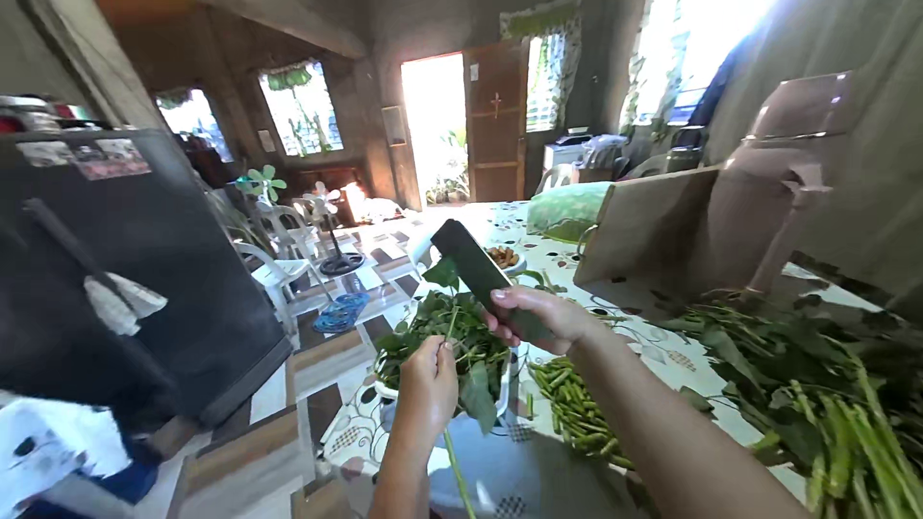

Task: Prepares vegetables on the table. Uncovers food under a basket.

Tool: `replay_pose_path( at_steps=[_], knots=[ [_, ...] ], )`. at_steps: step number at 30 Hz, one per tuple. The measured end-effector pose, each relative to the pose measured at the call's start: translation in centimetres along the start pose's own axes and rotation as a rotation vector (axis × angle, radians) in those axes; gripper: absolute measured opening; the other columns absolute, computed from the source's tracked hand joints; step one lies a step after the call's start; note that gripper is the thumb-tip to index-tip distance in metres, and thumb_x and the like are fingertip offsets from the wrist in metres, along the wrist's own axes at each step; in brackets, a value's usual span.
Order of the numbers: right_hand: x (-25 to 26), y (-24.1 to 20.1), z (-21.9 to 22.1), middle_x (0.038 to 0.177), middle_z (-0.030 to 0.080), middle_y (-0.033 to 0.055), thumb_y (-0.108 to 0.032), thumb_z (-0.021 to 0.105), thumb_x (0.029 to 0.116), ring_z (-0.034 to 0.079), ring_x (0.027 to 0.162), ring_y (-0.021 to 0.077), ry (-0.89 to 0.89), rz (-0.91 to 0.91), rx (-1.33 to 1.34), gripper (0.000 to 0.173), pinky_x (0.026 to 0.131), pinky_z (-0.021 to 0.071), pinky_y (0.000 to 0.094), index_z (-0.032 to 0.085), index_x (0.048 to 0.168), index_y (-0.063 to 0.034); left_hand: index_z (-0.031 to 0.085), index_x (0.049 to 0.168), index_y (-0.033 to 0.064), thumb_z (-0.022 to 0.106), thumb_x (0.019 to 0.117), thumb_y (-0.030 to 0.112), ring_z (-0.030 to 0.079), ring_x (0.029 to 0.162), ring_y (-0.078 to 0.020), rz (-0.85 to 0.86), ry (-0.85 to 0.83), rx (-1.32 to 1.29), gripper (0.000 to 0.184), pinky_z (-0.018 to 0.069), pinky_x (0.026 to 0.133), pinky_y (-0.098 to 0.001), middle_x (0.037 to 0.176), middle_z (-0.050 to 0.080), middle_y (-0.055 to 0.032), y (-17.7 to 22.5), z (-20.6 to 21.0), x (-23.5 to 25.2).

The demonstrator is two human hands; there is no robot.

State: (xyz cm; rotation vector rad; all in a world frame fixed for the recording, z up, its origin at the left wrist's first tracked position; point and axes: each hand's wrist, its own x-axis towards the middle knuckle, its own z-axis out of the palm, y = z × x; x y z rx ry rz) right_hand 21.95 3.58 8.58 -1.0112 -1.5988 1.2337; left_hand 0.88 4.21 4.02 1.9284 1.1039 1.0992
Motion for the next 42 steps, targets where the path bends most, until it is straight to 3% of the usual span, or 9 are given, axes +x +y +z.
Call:
replay_pose_path(
  at_steps=[7,11,15,19,23,28,34,39,42],
  knots=[
    [1.5,1.1,1.9,0.071,0.057,-0.011,-0.039,0.052,0.0954,0.053,0.056,-0.0032,-0.185,0.112,0.028,0.019,0.054,0.046,0.0121,0.056,0.095,-0.0204,0.066,0.117,0.0006,0.043,0.1096,0.015,0.048,0.063,-0.0053,0.01,-0.025,0.032,0.028,0.0429,0.061,-0.0234,0.087,0.061,-0.0033,-1.1,-0.4,1.1],
    [1.3,0.0,3.5,0.078,0.051,-0.0058,-0.031,0.063,0.0943,0.047,0.059,0.0001,0.01,0.15,-0.182,0.044,0.055,0.0413,0.0164,0.048,0.132,-0.0154,0.068,0.116,0.0005,0.044,0.109,0.015,0.053,0.072,-0.0088,0.014,0.001,0.046,0.028,0.046,0.069,-0.0277,0.09,0.063,-0.0056,-1.0,-0.1,1.0],
    [2.0,-0.9,5.4,0.134,0.059,0.0137,-0.03,0.077,0.0885,0.057,0.122,0.0207,0.105,0.187,-0.368,0.066,0.103,0.0472,0.0432,0.047,0.143,-0.0099,0.066,0.122,-0.0019,0.047,0.1081,0.013,0.065,0.103,-0.0198,-0.061,0.003,0.116,0.027,0.0501,0.096,-0.0387,0.111,0.069,-0.0155,0.5,-0.1,0.4],
    [3.8,-1.1,5.9,0.118,0.063,0.0222,-0.032,0.074,0.0932,0.063,0.105,0.0323,0.221,0.245,-0.485,0.058,0.091,0.0501,0.0532,0.049,0.138,-0.0042,0.066,0.123,-0.0001,0.043,0.1091,0.013,0.065,0.093,-0.0173,-0.089,-0.043,0.157,0.03,0.052,0.086,-0.036,0.105,0.069,-0.0128,0.5,0.0,-0.4],
    [5.5,-1.5,3.7,0.078,0.057,0.0065,-0.052,0.069,0.0927,0.047,0.057,0.0122,0.21,0.534,-0.438,0.085,0.055,0.0431,0.0289,0.028,0.158,-0.0147,0.067,0.118,0.0008,0.042,0.1083,0.012,0.052,0.067,-0.0086,-0.059,-0.025,0.081,0.029,0.045,0.065,-0.0263,0.085,0.06,-0.0047,-0.8,-0.2,-0.8],
    [3.9,-4.4,1.7,0.07,0.063,0.0083,-0.045,0.063,0.0973,0.049,0.047,0.0104,0.08,0.54,-0.318,0.087,0.044,0.0404,0.0241,0.011,0.164,-0.0239,0.067,0.119,-0.0009,0.041,0.1072,0.008,0.041,0.057,-0.0051,-0.13,0.006,-0.163,0.03,0.0358,0.053,-0.0213,0.074,0.05,0.0005,-2.7,-0.4,-0.2],
    [1.7,-1.2,0.8,0.068,0.066,0.0027,-0.04,0.041,0.1006,0.056,0.044,0.005,-0.273,0.359,0.017,0.029,0.04,0.0447,0.0172,0.054,0.115,-0.0181,0.068,0.118,-0.0027,0.048,0.1061,0.006,0.04,0.054,-0.002,-0.037,0.02,-0.247,0.025,0.035,0.051,-0.018,0.07,0.048,0.0025,-3.1,0.4,-0.5],
    [-1.7,-0.9,1.9,0.071,0.059,-0.0021,-0.034,0.052,0.0951,0.052,0.049,0.0007,-0.281,0.295,-0.092,0.044,0.046,0.0434,0.0133,0.046,0.136,-0.0194,0.068,0.095,0.0005,0.05,0.1049,0.008,0.048,0.061,-0.0021,0.045,-0.005,-0.107,0.022,0.0409,0.059,-0.0188,0.07,0.052,0.0017,-1.9,1.1,-1.0],
    [-4.2,-1.0,2.1,0.073,0.054,-0.0027,-0.033,0.058,0.0939,0.047,0.053,0.0003,-0.136,0.252,-0.245,0.053,0.048,0.0396,0.0149,0.042,0.141,-0.0181,0.071,0.104,-0.0009,0.053,0.1037,0.01,0.054,0.066,-0.0037,0.088,-0.058,-0.081,0.021,0.046,0.064,-0.0217,0.079,0.063,-0.0018,-1.1,2.4,-1.2]
  ],
)
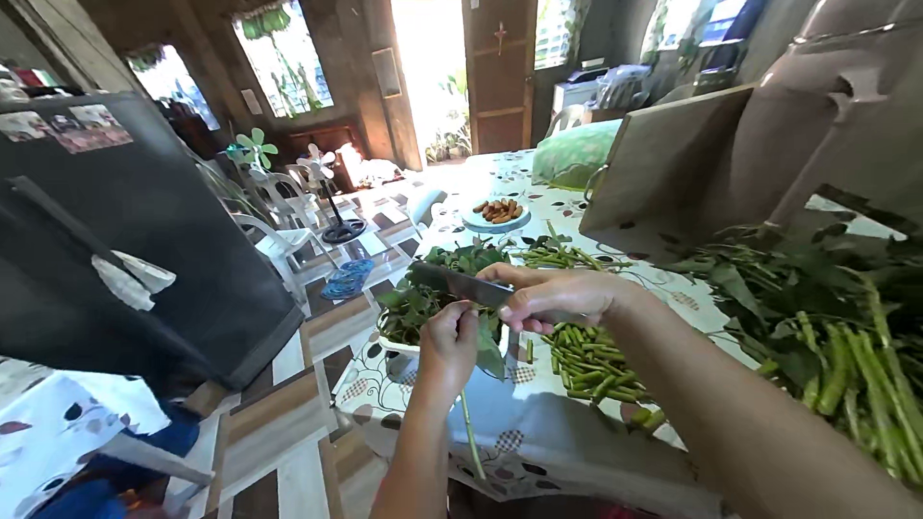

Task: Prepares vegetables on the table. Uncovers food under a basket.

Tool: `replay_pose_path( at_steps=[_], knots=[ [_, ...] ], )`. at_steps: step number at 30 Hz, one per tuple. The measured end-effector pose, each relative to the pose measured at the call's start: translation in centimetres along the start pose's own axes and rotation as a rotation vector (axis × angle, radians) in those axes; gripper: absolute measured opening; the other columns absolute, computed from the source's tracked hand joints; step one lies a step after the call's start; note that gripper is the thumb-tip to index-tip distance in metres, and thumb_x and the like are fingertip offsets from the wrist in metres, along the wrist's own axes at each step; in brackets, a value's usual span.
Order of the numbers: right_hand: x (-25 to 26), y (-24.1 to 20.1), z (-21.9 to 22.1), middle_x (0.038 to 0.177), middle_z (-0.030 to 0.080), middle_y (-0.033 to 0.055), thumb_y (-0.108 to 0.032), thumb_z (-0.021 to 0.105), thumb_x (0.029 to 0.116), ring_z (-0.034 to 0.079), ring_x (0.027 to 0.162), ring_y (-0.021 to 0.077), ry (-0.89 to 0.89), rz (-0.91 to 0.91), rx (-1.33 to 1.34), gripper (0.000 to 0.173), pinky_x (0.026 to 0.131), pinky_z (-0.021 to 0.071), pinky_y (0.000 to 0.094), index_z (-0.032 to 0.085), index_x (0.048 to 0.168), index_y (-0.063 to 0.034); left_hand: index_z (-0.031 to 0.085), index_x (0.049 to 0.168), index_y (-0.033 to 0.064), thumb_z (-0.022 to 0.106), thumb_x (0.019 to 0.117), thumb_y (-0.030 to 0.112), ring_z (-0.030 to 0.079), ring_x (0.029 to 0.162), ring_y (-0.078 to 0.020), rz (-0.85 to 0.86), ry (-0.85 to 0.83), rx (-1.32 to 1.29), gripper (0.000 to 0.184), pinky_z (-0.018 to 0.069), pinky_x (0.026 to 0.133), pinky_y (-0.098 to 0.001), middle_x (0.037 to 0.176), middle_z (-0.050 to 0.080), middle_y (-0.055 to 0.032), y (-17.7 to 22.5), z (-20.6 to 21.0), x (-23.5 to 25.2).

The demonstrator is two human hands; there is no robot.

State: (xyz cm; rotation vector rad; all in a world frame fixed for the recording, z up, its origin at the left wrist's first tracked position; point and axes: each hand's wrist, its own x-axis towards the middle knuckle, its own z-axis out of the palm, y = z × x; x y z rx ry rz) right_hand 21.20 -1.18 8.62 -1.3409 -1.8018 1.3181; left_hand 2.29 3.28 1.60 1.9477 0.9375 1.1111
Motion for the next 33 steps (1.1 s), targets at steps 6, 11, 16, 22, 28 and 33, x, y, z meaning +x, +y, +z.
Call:
replay_pose_path(
  at_steps=[6,11,16,22,28,33],
  knots=[
    [-3.8,1.6,1.0,0.086,0.06,0.0009,-0.04,0.077,0.078,0.06,0.072,0.0075,0.232,-0.055,-0.287,0.083,0.069,0.0533,0.0299,0.04,0.147,-0.0104,0.072,0.092,-0.0035,0.056,0.1002,0.007,0.065,0.076,-0.0105,0.158,0.002,0.016,0.021,0.0548,0.076,-0.0295,0.08,0.068,-0.0083,1.4,3.2,-0.7],
    [-5.5,2.3,1.3,0.08,0.059,-0.0077,-0.034,0.073,0.0761,0.059,0.068,-0.0018,0.299,-0.133,-0.131,0.074,0.063,0.0516,0.0182,0.04,0.138,-0.0089,0.074,0.092,-0.0003,0.059,0.0992,0.006,0.065,0.074,-0.0144,0.257,0.101,0.104,0.017,0.0558,0.071,-0.0326,0.081,0.069,-0.0084,3.0,4.5,-0.7],
    [-5.8,2.3,2.3,0.083,0.063,-0.0027,-0.031,0.078,0.0783,0.065,0.071,0.0043,0.474,-0.201,-0.172,0.057,0.064,0.0564,0.0241,0.047,0.123,-0.0111,0.073,0.085,0.0012,0.072,0.0874,0.002,0.067,0.073,-0.0212,0.38,0.128,0.298,0.003,0.0565,0.069,-0.0408,0.079,0.069,-0.0104,4.2,4.7,-0.3],
    [-6.4,3.7,2.0,0.081,0.06,0.0036,-0.032,0.071,0.0931,0.056,0.064,0.0115,0.797,-0.139,-0.127,0.054,0.058,0.0489,0.0319,0.045,0.135,-0.01,0.077,0.101,0.0027,0.06,0.0967,0.008,0.064,0.068,-0.0131,0.387,0.062,0.266,0.018,0.0552,0.064,-0.0301,0.081,0.069,-0.0066,3.9,6.0,-1.2],
    [-10.4,6.8,-0.4,0.079,0.058,-0.0031,-0.046,0.063,0.0893,0.051,0.058,0.0026,0.619,0.035,0.204,0.074,0.053,0.0444,0.0187,0.03,0.148,-0.0161,0.061,0.134,-0.0047,0.046,0.1028,0.001,0.056,0.068,-0.0041,-0.028,-0.236,-0.239,0.035,0.0486,0.063,-0.0184,0.092,0.063,-0.0058,2.7,5.6,0.1],
    [-11.9,7.6,0.7,0.084,0.058,-0.0084,-0.059,0.071,0.0762,0.052,0.061,-0.0013,0.476,-0.03,0.29,0.097,0.055,0.0455,0.0157,0.027,0.15,-0.0134,0.034,0.154,-0.0036,0.051,0.1019,-0.003,0.069,0.07,-0.01,-0.106,-0.242,-0.431,0.054,0.0583,0.066,-0.0226,0.095,0.073,-0.0096,2.6,7.4,0.6]
  ],
)
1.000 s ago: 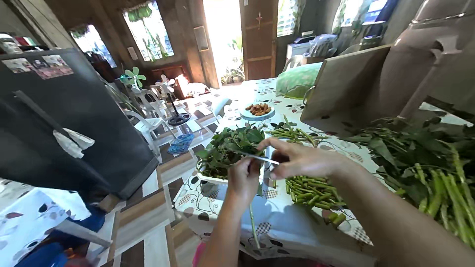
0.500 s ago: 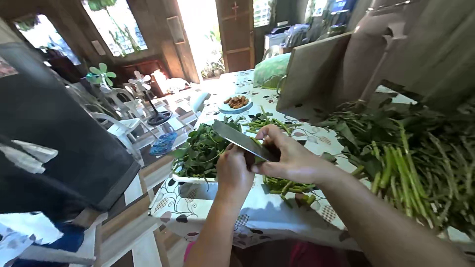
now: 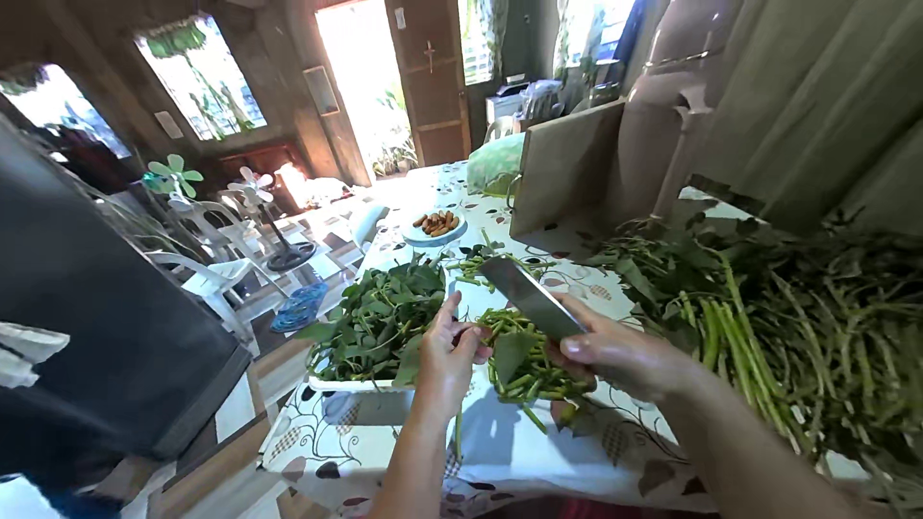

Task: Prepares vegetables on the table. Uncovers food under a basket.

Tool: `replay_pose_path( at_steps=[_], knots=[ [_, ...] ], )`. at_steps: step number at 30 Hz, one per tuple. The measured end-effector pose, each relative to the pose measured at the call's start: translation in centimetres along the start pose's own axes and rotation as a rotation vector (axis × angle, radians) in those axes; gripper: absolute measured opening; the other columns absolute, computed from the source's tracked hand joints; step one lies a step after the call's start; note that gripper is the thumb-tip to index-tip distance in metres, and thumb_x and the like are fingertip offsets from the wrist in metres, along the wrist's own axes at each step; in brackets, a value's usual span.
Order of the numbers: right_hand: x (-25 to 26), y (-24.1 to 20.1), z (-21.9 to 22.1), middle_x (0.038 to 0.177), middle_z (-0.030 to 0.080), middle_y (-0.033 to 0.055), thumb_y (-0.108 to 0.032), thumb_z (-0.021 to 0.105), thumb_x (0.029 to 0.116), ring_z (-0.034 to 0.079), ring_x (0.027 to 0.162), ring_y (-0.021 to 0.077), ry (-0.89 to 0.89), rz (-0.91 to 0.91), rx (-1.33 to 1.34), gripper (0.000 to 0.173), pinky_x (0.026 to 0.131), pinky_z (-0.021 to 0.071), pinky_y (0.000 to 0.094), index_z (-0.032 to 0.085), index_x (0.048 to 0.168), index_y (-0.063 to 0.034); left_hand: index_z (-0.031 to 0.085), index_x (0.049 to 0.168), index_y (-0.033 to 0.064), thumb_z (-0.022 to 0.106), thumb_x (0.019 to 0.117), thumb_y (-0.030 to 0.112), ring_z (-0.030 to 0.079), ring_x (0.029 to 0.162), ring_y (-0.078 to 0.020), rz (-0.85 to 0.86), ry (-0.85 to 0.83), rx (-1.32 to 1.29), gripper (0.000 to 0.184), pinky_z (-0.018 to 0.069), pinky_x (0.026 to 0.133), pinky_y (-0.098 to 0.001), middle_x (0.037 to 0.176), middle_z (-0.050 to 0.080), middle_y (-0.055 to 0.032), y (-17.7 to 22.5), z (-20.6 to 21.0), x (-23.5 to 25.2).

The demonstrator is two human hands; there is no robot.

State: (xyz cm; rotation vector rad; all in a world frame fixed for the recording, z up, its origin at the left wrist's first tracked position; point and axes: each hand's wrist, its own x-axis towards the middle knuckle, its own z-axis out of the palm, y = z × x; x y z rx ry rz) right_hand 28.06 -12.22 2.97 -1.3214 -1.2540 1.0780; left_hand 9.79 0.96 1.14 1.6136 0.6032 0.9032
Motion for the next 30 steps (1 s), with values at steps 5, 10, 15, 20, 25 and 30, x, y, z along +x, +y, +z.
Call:
replay_pose_path(
  at_steps=[5,10,15,20,25,30],
  knots=[
    [1.1,-0.3,0.7,0.089,0.059,-0.0089,-0.053,0.075,0.0764,0.052,0.065,-0.0047,-0.141,-0.038,0.019,0.113,0.056,0.043,0.012,0.009,0.158,-0.0122,0.033,0.149,-0.0045,0.057,0.0984,-0.007,0.069,0.067,-0.0093,0.022,0.03,-0.098,0.056,0.0572,0.063,-0.0219,0.091,0.074,-0.0084,0.1,1.1,-0.2],
    [2.6,-0.4,1.4,0.095,0.061,-0.0066,-0.042,0.074,0.0782,0.057,0.074,-0.0026,-0.14,-0.039,-0.027,0.081,0.065,0.0482,0.0152,0.038,0.144,-0.0117,0.03,0.148,-0.0049,0.056,0.0974,-0.007,0.066,0.067,-0.0046,0.065,0.011,-0.121,0.057,0.0549,0.063,-0.02,0.088,0.072,-0.0044,0.1,1.5,-0.3],
    [2.8,-1.1,2.7,0.099,0.065,0.0019,-0.041,0.076,0.0798,0.065,0.087,0.0066,0.052,-0.1,-0.32,0.073,0.079,0.0553,0.028,0.048,0.139,-0.0082,0.061,0.116,-0.0046,0.057,0.0992,-0.002,0.064,0.062,-0.0042,0.048,-0.085,0.008,0.018,0.0559,0.057,-0.0199,0.082,0.068,-0.0003,0.1,0.8,-1.0],
    [3.9,-2.6,3.3,0.089,0.065,0.0031,-0.048,0.075,0.0834,0.063,0.077,0.0108,0.138,-0.151,-0.485,0.072,0.072,0.0548,0.0351,0.048,0.14,-0.0112,0.064,0.11,-0.0025,0.051,0.1052,0.008,0.055,0.048,-0.0015,0.08,-0.05,0.119,0.018,0.0492,0.047,-0.0173,0.063,0.058,0.0046,0.0,-0.3,-2.7],
    [6.4,-5.0,6.9,0.087,0.064,0.0052,-0.042,0.077,0.0856,0.062,0.075,0.0138,0.065,-0.195,-0.532,0.063,0.069,0.0533,0.0374,0.053,0.133,-0.0096,0.065,0.1,-0.0011,0.052,0.1006,0.005,0.052,0.05,0.0021,0.222,0.193,0.255,0.014,0.0477,0.049,-0.0148,0.063,0.056,0.0069,0.7,-2.8,-3.9],
    [10.4,-6.8,11.7,0.093,0.067,0.0111,-0.037,0.078,0.0855,0.066,0.083,0.0229,-0.027,-0.248,-0.526,0.061,0.073,0.055,0.0463,0.053,0.132,-0.0078,0.06,0.095,0.005,0.048,0.1003,0.001,0.049,0.046,0.0025,0.179,0.375,0.192,0.013,0.0455,0.047,-0.0136,0.059,0.051,0.0104,1.2,-5.7,-5.1]
  ],
)
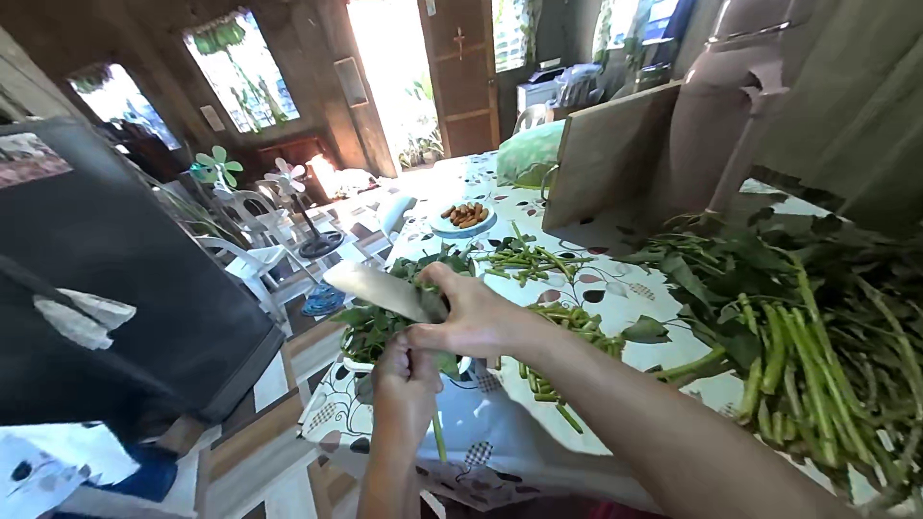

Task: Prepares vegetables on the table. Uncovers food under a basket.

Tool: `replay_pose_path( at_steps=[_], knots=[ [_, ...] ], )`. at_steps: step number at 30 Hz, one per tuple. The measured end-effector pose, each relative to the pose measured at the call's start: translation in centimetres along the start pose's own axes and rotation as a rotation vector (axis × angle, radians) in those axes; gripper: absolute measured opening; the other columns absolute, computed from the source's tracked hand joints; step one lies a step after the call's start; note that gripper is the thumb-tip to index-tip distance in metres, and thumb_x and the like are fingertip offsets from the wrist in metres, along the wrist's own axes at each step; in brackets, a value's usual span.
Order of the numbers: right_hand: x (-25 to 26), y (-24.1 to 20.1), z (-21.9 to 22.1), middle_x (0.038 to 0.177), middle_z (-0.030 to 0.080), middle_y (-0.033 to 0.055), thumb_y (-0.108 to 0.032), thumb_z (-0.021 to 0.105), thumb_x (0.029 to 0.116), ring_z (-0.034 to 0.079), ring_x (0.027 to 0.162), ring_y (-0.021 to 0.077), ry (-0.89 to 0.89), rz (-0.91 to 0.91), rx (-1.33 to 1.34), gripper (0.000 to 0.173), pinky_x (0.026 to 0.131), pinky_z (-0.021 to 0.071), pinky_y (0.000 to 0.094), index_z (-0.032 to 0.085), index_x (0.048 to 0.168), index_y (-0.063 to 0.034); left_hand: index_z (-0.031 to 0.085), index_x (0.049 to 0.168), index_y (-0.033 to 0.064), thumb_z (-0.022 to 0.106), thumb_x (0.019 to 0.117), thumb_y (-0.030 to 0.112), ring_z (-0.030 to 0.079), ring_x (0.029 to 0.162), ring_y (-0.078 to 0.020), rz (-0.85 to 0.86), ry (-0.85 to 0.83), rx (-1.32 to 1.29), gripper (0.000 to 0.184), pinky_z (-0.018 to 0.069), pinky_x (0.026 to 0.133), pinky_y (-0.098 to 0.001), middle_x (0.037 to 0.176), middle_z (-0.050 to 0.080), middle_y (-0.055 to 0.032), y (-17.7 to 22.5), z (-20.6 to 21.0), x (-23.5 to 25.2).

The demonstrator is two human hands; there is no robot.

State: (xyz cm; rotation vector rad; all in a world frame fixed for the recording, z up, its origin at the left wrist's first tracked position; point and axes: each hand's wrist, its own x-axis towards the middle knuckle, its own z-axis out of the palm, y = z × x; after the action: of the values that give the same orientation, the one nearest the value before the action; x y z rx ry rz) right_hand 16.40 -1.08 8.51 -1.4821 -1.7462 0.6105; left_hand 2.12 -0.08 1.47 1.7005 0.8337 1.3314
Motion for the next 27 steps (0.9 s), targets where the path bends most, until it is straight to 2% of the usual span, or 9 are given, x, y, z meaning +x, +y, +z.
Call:
replay_pose_path(
  at_steps=[3,6,8,10,14,17,20,24,27],
  knots=[
    [3.3,0.0,0.5,0.094,0.067,0.0163,-0.039,0.076,0.088,0.067,0.084,0.0305,0.067,-0.004,0.036,0.058,0.073,0.0547,0.0539,0.053,0.13,-0.0063,0.063,0.101,-0.0006,0.046,0.1007,0.003,0.048,0.044,0.0025,-0.065,-0.041,-0.011,0.017,0.0437,0.044,-0.0127,0.059,0.052,0.0088,0.5,-1.3,-1.5],
    [5.6,-0.4,-1.1,0.116,0.063,0.0215,-0.04,0.068,0.0961,0.062,0.102,0.0321,-0.052,0.108,0.221,0.058,0.086,0.05,0.0546,0.048,0.138,-0.0064,0.061,0.105,-0.0019,0.044,0.1034,0.003,0.047,0.044,0.0016,-0.093,0.047,-0.058,0.018,0.0416,0.043,-0.0129,0.058,0.052,0.0076,-0.4,-2.7,-1.3],
    [7.1,-0.3,-1.6,0.088,0.059,0.0058,-0.046,0.061,0.0993,0.053,0.068,0.0131,-0.109,0.145,0.296,0.052,0.06,0.0453,0.0313,0.049,0.138,-0.0123,0.061,0.11,-0.0044,0.044,0.1052,0.003,0.048,0.045,0.0001,-0.1,0.127,-0.077,0.019,0.0429,0.044,-0.0139,0.061,0.054,0.0053,-1.3,-3.6,-0.6],
    [8.3,0.0,-2.5,0.072,0.06,0.0017,-0.05,0.049,0.1036,0.05,0.049,0.0067,-0.28,0.208,0.459,0.047,0.045,0.0414,0.0204,0.045,0.139,-0.0199,0.061,0.112,-0.005,0.044,0.1058,0.003,0.049,0.045,-0.0005,-0.097,0.158,-0.085,0.019,0.043,0.044,-0.0144,0.061,0.055,0.0046,-1.9,-4.2,-0.2],
    [8.8,-0.3,-3.9,0.071,0.065,0.0044,-0.052,0.037,0.1061,0.054,0.045,0.0084,-0.52,0.323,0.52,0.039,0.04,0.0435,0.0207,0.054,0.115,-0.0184,0.06,0.114,-0.0053,0.044,0.1068,0.004,0.05,0.047,-0.001,-0.126,0.147,-0.101,0.02,0.0448,0.046,-0.0145,0.063,0.055,0.0039,-2.2,-4.1,0.5],
    [7.8,0.3,-5.1,0.072,0.068,0.0029,-0.045,0.032,0.106,0.058,0.046,0.0067,-0.616,0.166,0.587,0.037,0.041,0.0475,0.02,0.057,0.106,-0.0176,0.06,0.118,-0.0061,0.044,0.107,0.004,0.052,0.052,-0.0013,-0.145,0.122,-0.119,0.022,0.0448,0.05,-0.0146,0.068,0.057,0.0029,-2.5,-4.1,1.2],
    [5.4,1.8,-5.1,0.074,0.068,0.0005,-0.042,0.036,0.099,0.058,0.049,0.0046,-0.596,0.004,0.637,0.032,0.044,0.0478,0.0182,0.057,0.102,-0.0183,0.061,0.123,-0.0056,0.045,0.1073,0.004,0.051,0.053,-0.002,-0.178,0.07,-0.145,0.024,0.0427,0.048,-0.0152,0.07,0.057,0.0017,-2.0,-3.6,1.3],
    [1.5,4.8,-4.7,0.079,0.066,-0.002,-0.052,0.064,0.0859,0.059,0.056,0.0016,-0.661,-0.024,0.64,0.056,0.05,0.0481,0.014,0.048,0.134,-0.0263,0.063,0.124,-0.0058,0.047,0.105,0.003,0.052,0.055,-0.0019,-0.07,-0.074,-0.125,0.027,0.0437,0.05,-0.0151,0.072,0.058,0.0024,-1.7,-2.2,0.8],
    [-1.0,6.8,-4.5,0.082,0.063,-0.0053,-0.053,0.068,0.0838,0.058,0.062,-0.0002,-0.662,-0.049,0.643,0.065,0.054,0.0481,0.0131,0.045,0.138,-0.0247,0.064,0.122,-0.0062,0.047,0.1035,0.003,0.053,0.058,0.0001,0.017,-0.172,-0.119,0.026,0.0447,0.053,-0.0141,0.075,0.059,0.0035,-1.6,-0.4,0.3]
  ],
)
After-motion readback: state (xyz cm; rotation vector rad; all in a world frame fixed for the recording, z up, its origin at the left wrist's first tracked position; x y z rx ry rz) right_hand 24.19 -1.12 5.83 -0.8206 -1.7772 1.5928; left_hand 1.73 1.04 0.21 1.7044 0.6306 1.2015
